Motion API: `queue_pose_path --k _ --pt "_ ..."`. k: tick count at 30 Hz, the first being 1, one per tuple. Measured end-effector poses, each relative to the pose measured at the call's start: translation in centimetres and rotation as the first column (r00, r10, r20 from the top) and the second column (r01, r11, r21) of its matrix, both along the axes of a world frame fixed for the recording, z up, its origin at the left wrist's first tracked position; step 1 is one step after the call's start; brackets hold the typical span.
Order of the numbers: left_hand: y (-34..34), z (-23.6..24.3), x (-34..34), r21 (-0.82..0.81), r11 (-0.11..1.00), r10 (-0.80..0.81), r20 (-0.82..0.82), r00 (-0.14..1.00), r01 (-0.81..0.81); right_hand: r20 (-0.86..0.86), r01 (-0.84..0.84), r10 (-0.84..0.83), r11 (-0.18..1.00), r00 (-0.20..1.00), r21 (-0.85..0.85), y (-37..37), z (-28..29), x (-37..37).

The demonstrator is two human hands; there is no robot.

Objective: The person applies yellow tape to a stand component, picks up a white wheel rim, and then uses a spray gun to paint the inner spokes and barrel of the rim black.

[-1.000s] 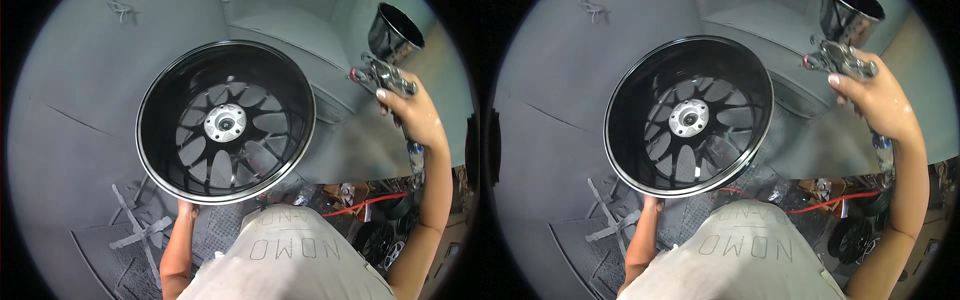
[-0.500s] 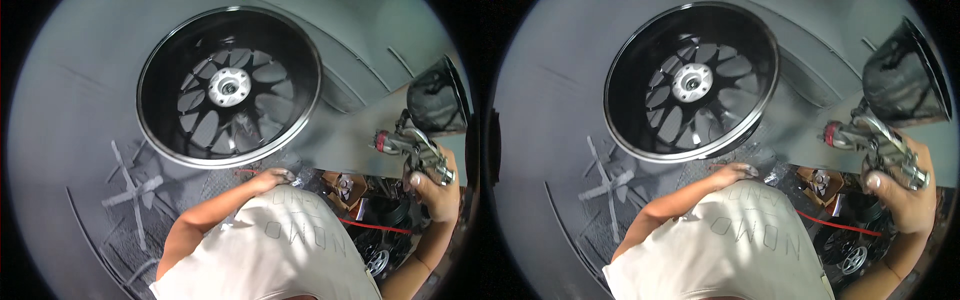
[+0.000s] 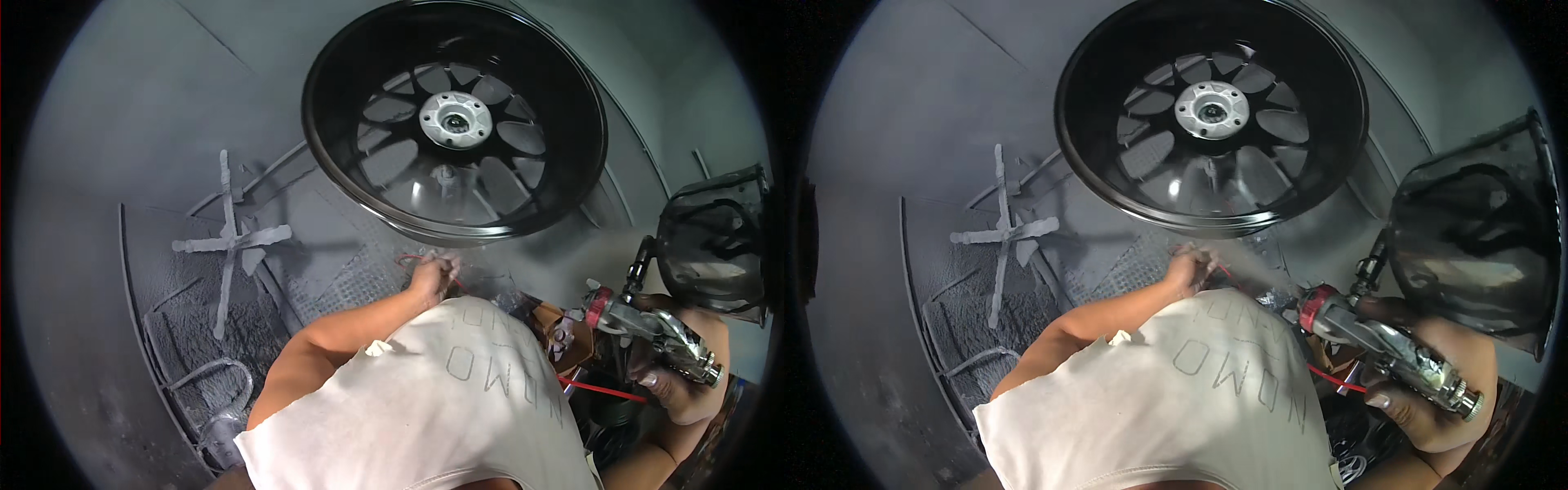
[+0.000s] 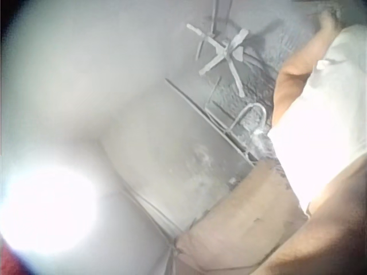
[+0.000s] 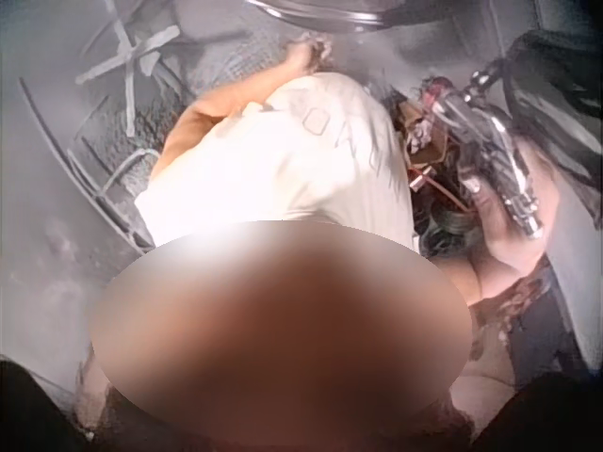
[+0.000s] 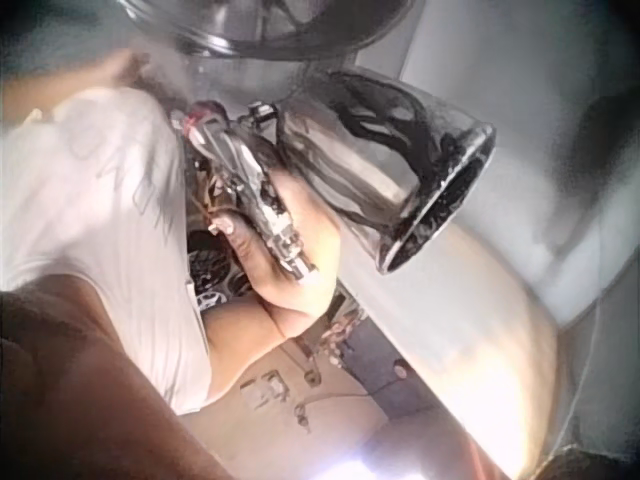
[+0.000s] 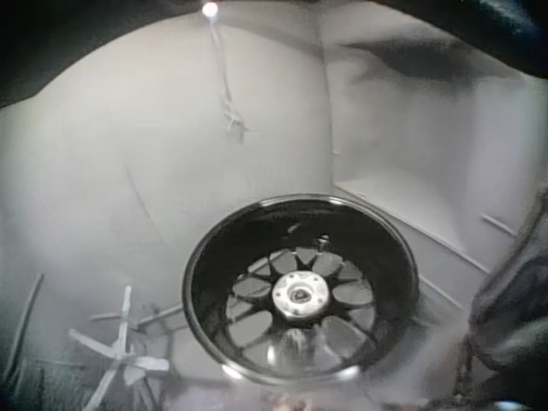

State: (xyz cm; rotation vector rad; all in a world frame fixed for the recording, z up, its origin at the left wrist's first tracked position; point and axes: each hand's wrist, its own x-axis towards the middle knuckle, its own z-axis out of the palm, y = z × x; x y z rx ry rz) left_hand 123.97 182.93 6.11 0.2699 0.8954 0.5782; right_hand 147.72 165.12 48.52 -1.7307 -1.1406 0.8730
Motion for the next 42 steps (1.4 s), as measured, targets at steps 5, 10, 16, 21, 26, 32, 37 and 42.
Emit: queue_pose_path --k 5,10,16,21,26,32,37,42 --pt "1.0 3.9 -0.9 0.059 0.992 0.114 -0.033 0.993 -0.112 0.075 -0.14 0.132 0.984 0.988 0.114 2.3 -0.9 1.0" --pt "3.5 5.2 -3.4 0.087 0.993 0.083 0.005 0.997 -0.083 0.057 -0.249 0.243 0.961 0.968 0.121 6.7 0.4 -0.9" --pt "6.0 5.2 -6.8 0.11 0.993 0.042 0.066 0.997 -0.049 -0.02 -0.202 0.205 0.973 0.978 0.109 14.6 2.6 -5.7" --pt "7.2 6.1 -7.8 0.113 0.993 0.022 0.035 0.999 -0.026 -0.002 -0.181 0.181 0.982 0.983 0.053 19.5 3.4 -6.0" --pt "8.6 6.4 -8.6 0.136 0.99 -0.031 0.013 0.999 0.028 0.057 -0.235 0.229 0.957 0.972 0.169 23.4 3.7 -5.8" --pt "9.7 6.5 -9.0 0.122 0.991 -0.052 0.015 0.999 0.05 0.122 -0.143 0.121 0.97 0.985 0.196 25.9 3.3 -4.1" --pt "10.4 6.5 -9.4 0.094 0.996 0.0 -0.027 1.0 0.003 0.098 -0.013 -0.013 0.964 0.995 0.267 25.2 3.4 -3.8" --pt "11.6 9.0 -9.7 0.082 0.996 0.048 -0.111 0.993 -0.039 -0.101 -0.129 0.142 0.984 0.985 0.125 22.9 3.9 -4.7"
